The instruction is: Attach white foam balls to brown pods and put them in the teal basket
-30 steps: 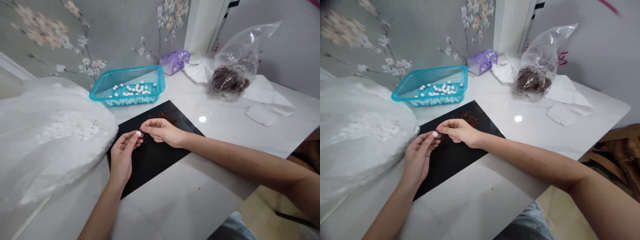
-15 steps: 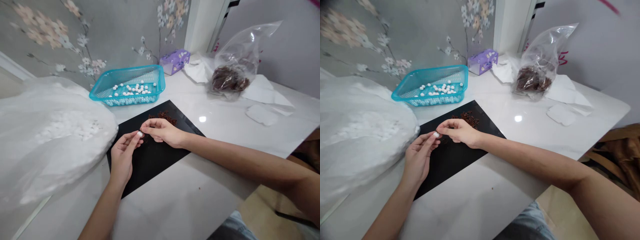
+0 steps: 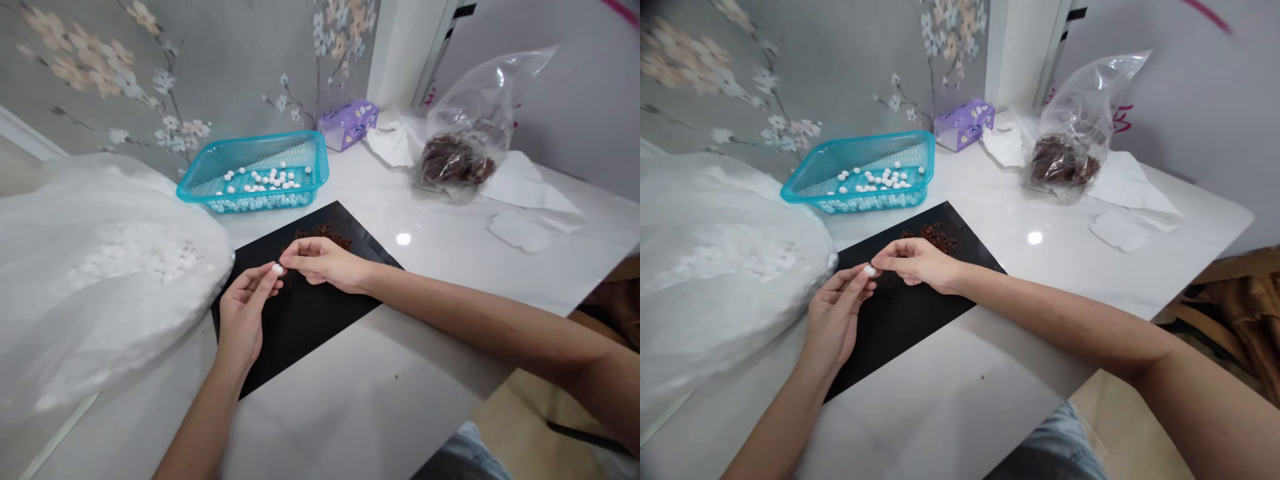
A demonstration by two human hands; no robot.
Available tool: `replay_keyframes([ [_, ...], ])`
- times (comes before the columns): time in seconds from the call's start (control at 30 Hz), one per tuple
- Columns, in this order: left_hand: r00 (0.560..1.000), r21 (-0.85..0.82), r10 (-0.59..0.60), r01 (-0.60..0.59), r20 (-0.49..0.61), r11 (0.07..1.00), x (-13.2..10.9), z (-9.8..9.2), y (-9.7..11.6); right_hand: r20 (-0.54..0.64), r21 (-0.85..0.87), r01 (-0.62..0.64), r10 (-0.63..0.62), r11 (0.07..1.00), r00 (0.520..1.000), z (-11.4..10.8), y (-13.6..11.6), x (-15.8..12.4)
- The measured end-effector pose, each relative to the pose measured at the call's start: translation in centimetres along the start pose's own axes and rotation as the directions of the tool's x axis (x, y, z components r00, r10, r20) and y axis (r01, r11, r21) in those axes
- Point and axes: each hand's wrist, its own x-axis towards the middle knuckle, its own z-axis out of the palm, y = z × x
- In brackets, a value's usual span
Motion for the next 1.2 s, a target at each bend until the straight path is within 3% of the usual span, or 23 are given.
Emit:
replay_keyframes([
  [0.47, 1.000, -0.010, -0.019, 0.019, 0.003, 1.000, -0.1, -0.1, 0.1, 0.023, -0.030, -0.014, 0.014, 0.999, 1.000, -0.2, -0.3, -0.1],
  [0.9, 0.999, 0.015, -0.002, 0.001, 0.048, 1.000, -0.1, -0.3, -0.1, 0.115, -0.038, -0.163, 0.167, 0.986, 0.979, -0.7, -1.2, -0.5],
  [1.2, 0.998, 0.034, -0.006, 0.003, 0.064, 0.999, -0.1, -0.3, -0.1, 0.074, -0.050, -0.150, 0.154, 0.987, 0.985, 0.1, -1.6, -0.9],
])
